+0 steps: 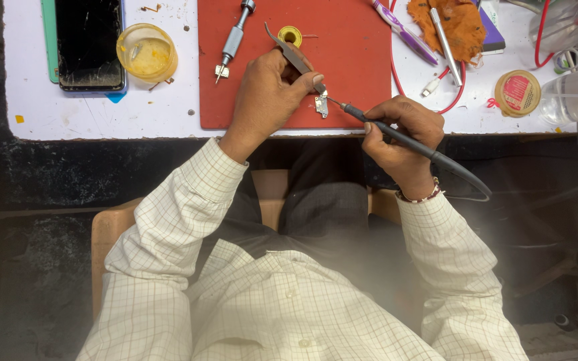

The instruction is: The person sits at a repair workbench and solders a small phone component held with tweezers on a red mat, using a soldering iron in the right hand and solder wire. They reposition the part, apply solder at several points, briefly reach aside, and continue soldering the component on the mat.

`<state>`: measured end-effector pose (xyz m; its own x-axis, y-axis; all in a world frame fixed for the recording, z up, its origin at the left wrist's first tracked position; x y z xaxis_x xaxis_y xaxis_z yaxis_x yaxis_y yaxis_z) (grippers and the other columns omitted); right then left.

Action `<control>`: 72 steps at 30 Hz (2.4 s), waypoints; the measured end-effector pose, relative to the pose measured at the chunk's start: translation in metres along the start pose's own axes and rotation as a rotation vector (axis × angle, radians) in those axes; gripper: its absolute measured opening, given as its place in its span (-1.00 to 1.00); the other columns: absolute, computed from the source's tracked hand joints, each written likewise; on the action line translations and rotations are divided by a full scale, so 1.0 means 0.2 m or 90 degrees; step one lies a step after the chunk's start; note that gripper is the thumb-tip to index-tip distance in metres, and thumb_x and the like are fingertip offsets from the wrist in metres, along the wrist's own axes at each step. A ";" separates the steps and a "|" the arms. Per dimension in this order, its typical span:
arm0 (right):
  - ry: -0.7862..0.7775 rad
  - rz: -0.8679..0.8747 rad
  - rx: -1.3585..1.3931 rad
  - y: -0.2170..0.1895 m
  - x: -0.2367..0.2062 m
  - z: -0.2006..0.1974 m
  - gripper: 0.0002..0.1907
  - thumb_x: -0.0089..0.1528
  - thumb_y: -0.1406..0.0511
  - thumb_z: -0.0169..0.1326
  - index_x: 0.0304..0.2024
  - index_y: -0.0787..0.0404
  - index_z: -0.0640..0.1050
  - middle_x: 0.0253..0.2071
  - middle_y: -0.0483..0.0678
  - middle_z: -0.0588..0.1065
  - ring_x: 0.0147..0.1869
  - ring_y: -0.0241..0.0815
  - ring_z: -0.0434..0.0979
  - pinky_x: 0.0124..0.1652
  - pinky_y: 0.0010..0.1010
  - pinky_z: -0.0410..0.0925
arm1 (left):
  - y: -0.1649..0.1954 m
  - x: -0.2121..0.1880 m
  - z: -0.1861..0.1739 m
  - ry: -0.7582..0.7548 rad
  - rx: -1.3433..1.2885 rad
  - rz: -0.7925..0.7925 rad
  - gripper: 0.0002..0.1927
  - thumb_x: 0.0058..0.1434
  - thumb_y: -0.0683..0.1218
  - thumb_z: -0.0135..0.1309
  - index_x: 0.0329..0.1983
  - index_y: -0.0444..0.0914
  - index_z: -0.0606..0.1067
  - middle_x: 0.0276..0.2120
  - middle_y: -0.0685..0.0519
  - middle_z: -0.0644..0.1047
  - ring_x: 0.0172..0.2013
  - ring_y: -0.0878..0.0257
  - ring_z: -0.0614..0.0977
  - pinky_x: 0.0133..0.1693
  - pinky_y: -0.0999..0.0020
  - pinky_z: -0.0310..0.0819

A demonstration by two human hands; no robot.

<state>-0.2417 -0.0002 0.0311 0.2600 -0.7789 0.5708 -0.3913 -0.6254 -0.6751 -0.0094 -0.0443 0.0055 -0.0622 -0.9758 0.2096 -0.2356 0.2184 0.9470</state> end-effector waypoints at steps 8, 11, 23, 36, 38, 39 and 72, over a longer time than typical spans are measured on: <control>0.003 -0.005 0.005 0.00 0.00 0.01 -0.86 0.13 0.55 0.20 -0.25 0.37 0.58 -0.36 -0.05 0.53 -0.42 -0.40 0.42 -0.47 -0.65 0.20 | 0.00 0.00 0.00 0.002 0.010 -0.002 -0.84 0.30 -0.11 0.23 -0.26 -0.29 0.52 -0.43 0.02 0.68 -0.36 0.32 0.78 -0.31 0.48 0.68; 0.003 -0.005 0.002 0.00 0.00 0.00 -0.86 0.13 0.55 0.20 -0.25 0.37 0.58 -0.36 -0.05 0.54 -0.40 -0.39 0.42 -0.47 -0.65 0.19 | -0.01 0.00 0.00 0.006 0.010 -0.001 -0.84 0.29 -0.11 0.23 -0.26 -0.29 0.52 -0.42 0.02 0.68 -0.35 0.32 0.78 -0.32 0.48 0.68; 0.003 0.010 -0.004 0.01 0.00 0.00 -0.86 0.12 0.54 0.20 -0.26 0.37 0.58 -0.38 -0.06 0.52 -0.43 -0.41 0.39 -0.48 -0.65 0.16 | 0.00 0.00 0.00 0.008 0.027 -0.002 -0.84 0.29 -0.10 0.23 -0.26 -0.29 0.53 -0.44 0.03 0.69 -0.37 0.32 0.78 -0.33 0.47 0.66; 0.010 0.028 0.017 0.02 -0.01 0.00 -0.87 0.14 0.56 0.19 -0.25 0.39 0.58 -0.36 -0.03 0.53 -0.41 -0.39 0.42 -0.47 -0.65 0.19 | 0.00 0.00 0.00 0.008 0.031 0.007 -0.83 0.30 -0.10 0.23 -0.25 -0.29 0.53 -0.42 0.02 0.69 -0.36 0.32 0.78 -0.33 0.48 0.68; 0.002 0.006 0.026 0.01 -0.01 0.01 -0.87 0.16 0.55 0.19 -0.23 0.38 0.58 -0.32 -0.03 0.55 -0.39 -0.38 0.47 -0.43 -0.64 0.25 | -0.01 0.00 0.00 0.009 0.036 0.001 -0.83 0.29 -0.09 0.23 -0.26 -0.30 0.53 -0.43 0.02 0.69 -0.37 0.32 0.78 -0.34 0.48 0.66; -0.002 -0.006 0.031 0.00 -0.01 0.01 -0.86 0.17 0.55 0.19 -0.22 0.38 0.58 -0.31 -0.03 0.55 -0.38 -0.38 0.50 -0.41 -0.64 0.29 | -0.01 0.00 0.00 0.010 0.038 -0.002 -0.82 0.29 -0.09 0.24 -0.27 -0.30 0.53 -0.43 0.02 0.69 -0.38 0.32 0.78 -0.35 0.48 0.66; -0.006 -0.048 -0.002 -0.04 0.02 0.02 -0.85 0.12 0.53 0.21 -0.24 0.37 0.58 -0.35 -0.01 0.55 -0.34 -0.27 0.54 -0.43 -0.57 0.31 | -0.01 0.00 0.00 0.005 0.005 0.004 -0.84 0.30 -0.11 0.22 -0.26 -0.30 0.52 -0.42 0.01 0.68 -0.34 0.30 0.79 -0.31 0.47 0.70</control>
<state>-0.2338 0.0015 0.0374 0.2972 -0.7301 0.6154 -0.3725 -0.6821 -0.6293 -0.0095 -0.0458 0.0028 -0.0557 -0.9745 0.2172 -0.2428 0.2242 0.9438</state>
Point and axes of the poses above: each hand's wrist, its own x-axis towards the middle knuckle, its own z-axis out of the palm, y = z × x, the point moved 3 cm from there along x, towards the middle knuckle
